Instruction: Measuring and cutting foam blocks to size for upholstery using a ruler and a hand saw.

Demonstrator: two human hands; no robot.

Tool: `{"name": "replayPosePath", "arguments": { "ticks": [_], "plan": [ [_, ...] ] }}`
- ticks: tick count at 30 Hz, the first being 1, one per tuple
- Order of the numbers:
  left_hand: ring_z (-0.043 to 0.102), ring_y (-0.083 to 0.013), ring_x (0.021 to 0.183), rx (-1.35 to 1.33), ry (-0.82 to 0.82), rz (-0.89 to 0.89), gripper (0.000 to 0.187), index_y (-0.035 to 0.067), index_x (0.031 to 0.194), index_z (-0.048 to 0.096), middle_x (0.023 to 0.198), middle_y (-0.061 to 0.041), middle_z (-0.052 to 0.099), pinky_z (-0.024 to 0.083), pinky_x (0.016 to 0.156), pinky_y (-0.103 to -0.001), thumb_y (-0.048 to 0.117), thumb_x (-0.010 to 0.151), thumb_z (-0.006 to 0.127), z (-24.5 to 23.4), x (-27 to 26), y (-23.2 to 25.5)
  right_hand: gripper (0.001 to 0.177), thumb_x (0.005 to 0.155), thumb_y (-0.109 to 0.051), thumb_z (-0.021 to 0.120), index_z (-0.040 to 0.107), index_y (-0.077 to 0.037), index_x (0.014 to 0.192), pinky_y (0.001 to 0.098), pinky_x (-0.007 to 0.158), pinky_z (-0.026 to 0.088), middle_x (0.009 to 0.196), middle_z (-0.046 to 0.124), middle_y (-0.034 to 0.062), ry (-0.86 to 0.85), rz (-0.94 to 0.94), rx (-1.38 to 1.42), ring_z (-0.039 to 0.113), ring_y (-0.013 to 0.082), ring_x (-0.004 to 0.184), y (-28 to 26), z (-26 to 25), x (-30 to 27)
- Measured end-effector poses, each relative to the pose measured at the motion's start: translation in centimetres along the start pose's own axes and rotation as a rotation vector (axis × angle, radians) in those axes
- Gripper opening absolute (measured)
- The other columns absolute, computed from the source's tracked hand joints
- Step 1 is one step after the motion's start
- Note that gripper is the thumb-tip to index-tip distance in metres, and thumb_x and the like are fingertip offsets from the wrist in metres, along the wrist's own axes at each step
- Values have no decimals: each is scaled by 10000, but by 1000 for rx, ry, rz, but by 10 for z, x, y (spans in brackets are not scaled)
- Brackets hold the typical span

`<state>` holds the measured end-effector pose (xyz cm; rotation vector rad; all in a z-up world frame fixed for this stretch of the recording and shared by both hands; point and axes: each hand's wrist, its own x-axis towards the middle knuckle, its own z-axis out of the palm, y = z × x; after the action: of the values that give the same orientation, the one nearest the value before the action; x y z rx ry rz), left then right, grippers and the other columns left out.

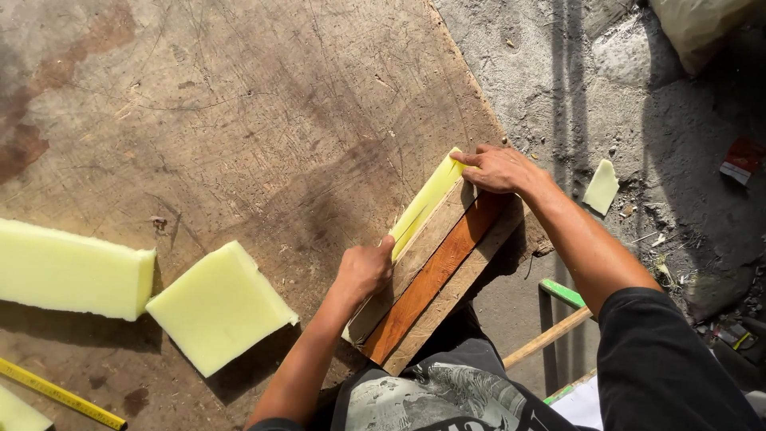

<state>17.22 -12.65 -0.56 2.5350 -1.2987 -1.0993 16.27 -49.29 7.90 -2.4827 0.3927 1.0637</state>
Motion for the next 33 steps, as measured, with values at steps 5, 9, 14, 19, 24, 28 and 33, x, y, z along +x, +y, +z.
{"name": "replayPosePath", "arguments": {
  "ticks": [5,9,14,19,24,28,33],
  "plan": [
    [767,-474,821,-75,-60,-86,177,196,1113,498,756,-201,729,598,743,-561,269,952,484,-5,-41,-3,663,939,-529,387,431,-453,1596,561,1104,481,1372,635,179,4,7,-20,617,449,1301,1,2,3],
    [770,-458,833,-105,-52,-54,189,183,1109,501,775,-215,731,603,756,-563,252,940,453,-3,-40,-6,677,944,-518,381,407,-444,1616,567,1101,476,1383,626,193,-24,28,-34,611,466,1305,2,5,12],
    [772,-457,805,-74,-142,-119,164,215,1096,456,757,-196,732,606,753,-571,276,945,475,27,-111,-35,651,955,-519,402,453,-433,1599,572,1091,480,1378,625,189,3,48,-28,624,470,1284,-3,3,5],
    [768,-459,766,-106,-13,-85,151,191,1070,467,714,-202,721,599,711,-567,237,927,472,24,-116,-31,648,997,-528,384,475,-372,1620,560,1070,491,1397,620,193,-23,101,-42,621,473,1294,-18,-4,-8],
    [747,-452,714,-66,20,-151,180,191,1066,463,651,-190,677,593,678,-549,237,898,506,69,-180,-50,653,982,-569,363,454,-420,1611,579,1055,498,1418,617,170,-13,109,-82,620,473,1302,-7,8,8],
    [729,-465,694,-173,136,-130,210,223,1070,448,603,-157,653,567,659,-577,275,875,504,68,-163,-41,677,995,-580,333,472,-356,1619,599,1059,488,1423,623,209,-4,109,-102,608,499,1310,-12,4,15],
    [692,-386,549,-88,302,-197,130,212,999,513,510,-129,562,574,554,-484,204,871,532,111,-234,-65,676,997,-588,322,431,-371,1628,587,1126,449,1482,609,201,-26,113,-135,560,476,1386,-17,-5,10]
  ]
}}
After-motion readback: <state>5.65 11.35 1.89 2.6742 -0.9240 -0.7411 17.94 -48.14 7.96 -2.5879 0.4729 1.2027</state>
